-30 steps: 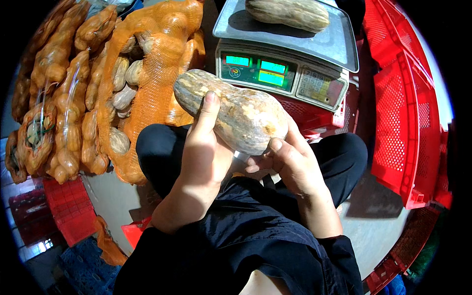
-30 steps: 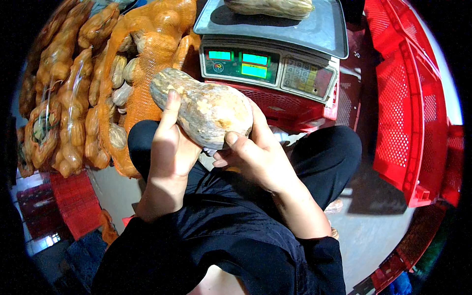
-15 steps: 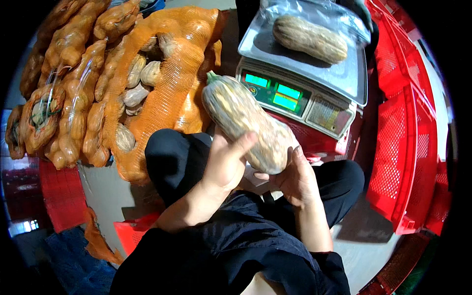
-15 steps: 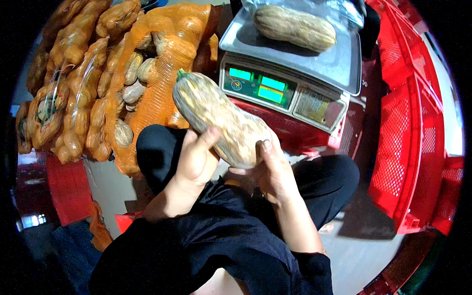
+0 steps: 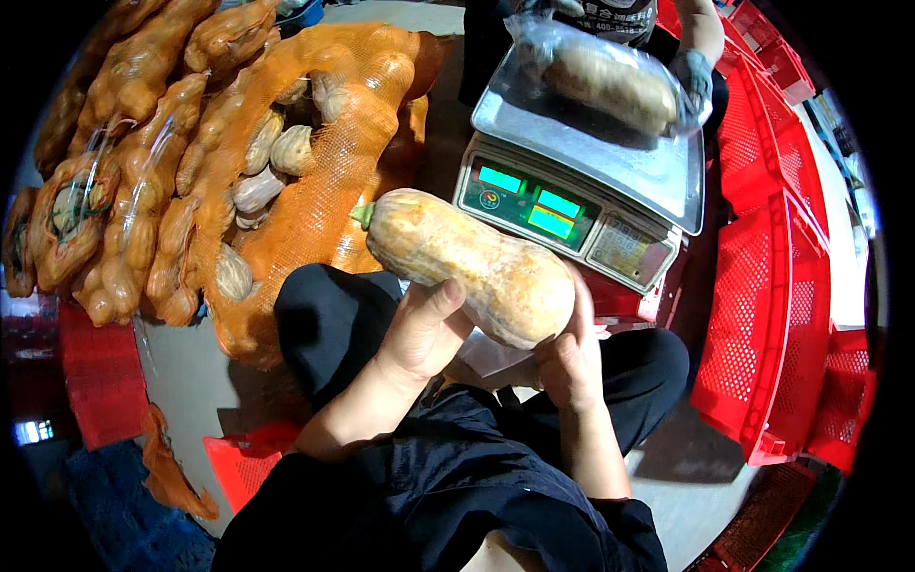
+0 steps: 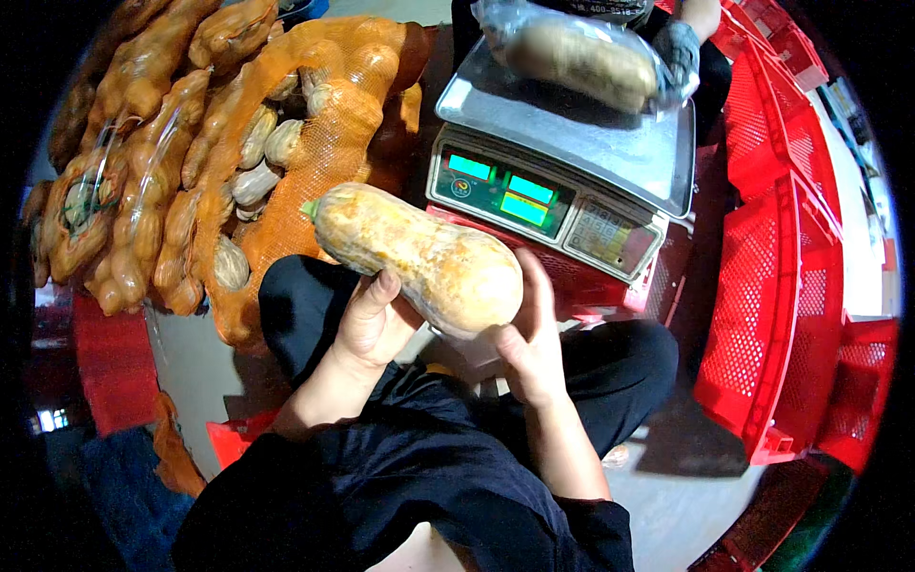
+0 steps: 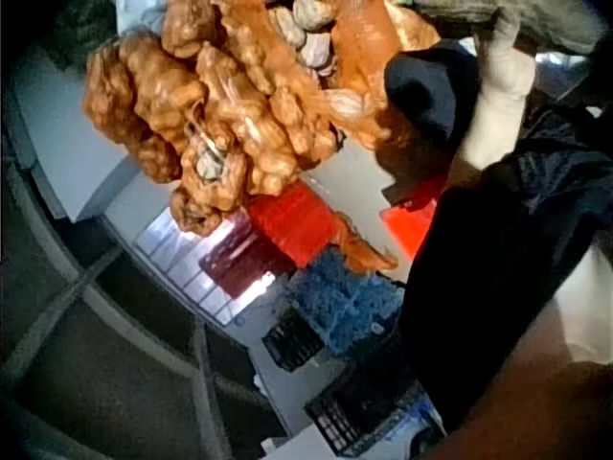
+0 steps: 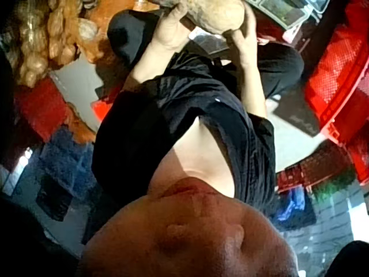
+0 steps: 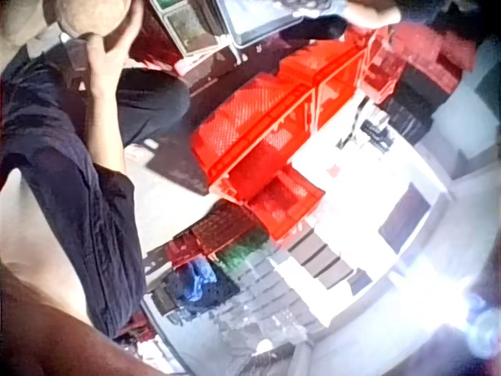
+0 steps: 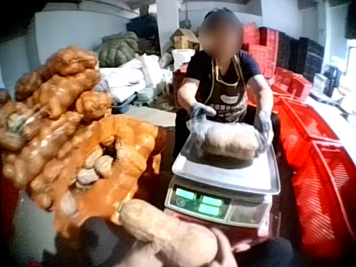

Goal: The person sits on the floor and repeatedly picks up large, oblong vegetables from an orange mesh bag. They place each vegetable onto a digital scale to weigh it, then remove it and place it into a red plastic crate. A coworker is visible in the background performing similar packing tasks.

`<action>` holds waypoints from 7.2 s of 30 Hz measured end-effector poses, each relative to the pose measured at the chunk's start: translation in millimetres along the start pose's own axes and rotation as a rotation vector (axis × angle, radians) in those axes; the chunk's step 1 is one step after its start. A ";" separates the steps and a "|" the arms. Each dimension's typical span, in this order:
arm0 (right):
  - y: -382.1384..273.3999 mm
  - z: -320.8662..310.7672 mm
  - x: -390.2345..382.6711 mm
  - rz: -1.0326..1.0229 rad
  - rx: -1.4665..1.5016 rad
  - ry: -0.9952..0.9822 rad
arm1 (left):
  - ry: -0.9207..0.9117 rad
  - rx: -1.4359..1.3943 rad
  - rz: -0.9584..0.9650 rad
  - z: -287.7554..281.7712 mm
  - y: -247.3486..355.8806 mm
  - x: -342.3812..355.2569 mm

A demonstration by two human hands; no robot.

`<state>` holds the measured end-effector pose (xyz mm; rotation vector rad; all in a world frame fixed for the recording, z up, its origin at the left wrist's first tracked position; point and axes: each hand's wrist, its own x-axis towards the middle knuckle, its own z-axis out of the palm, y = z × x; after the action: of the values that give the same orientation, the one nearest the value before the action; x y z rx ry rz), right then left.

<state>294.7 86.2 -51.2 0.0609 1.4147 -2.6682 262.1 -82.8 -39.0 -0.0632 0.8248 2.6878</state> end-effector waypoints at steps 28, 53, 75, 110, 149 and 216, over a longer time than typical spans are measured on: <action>-142.2 -91.2 195.5 -0.432 -1.211 0.044 | -0.176 -0.031 -0.196 44.4 -38.4 207.1; -205.0 -125.7 203.2 -0.258 -0.869 0.205 | 0.205 0.240 0.161 -77.3 119.3 59.1; -187.6 -134.6 258.2 -0.251 -0.871 0.253 | 0.250 0.378 0.100 -82.1 99.5 75.9; -150.8 -104.3 183.9 -0.002 -0.691 0.230 | 0.121 0.967 -0.139 62.7 64.4 229.6; -122.0 -108.4 181.8 -0.158 0.681 0.197 | -0.289 0.706 0.369 112.6 32.8 175.4; 101.1 65.1 132.5 -0.098 -1.285 -0.399 | 0.625 2.070 0.329 -354.3 357.3 171.4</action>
<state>177.3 -35.3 -109.8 -0.6024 2.5906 -1.2287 -33.8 -506.1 -164.7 -0.2455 3.2709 0.6943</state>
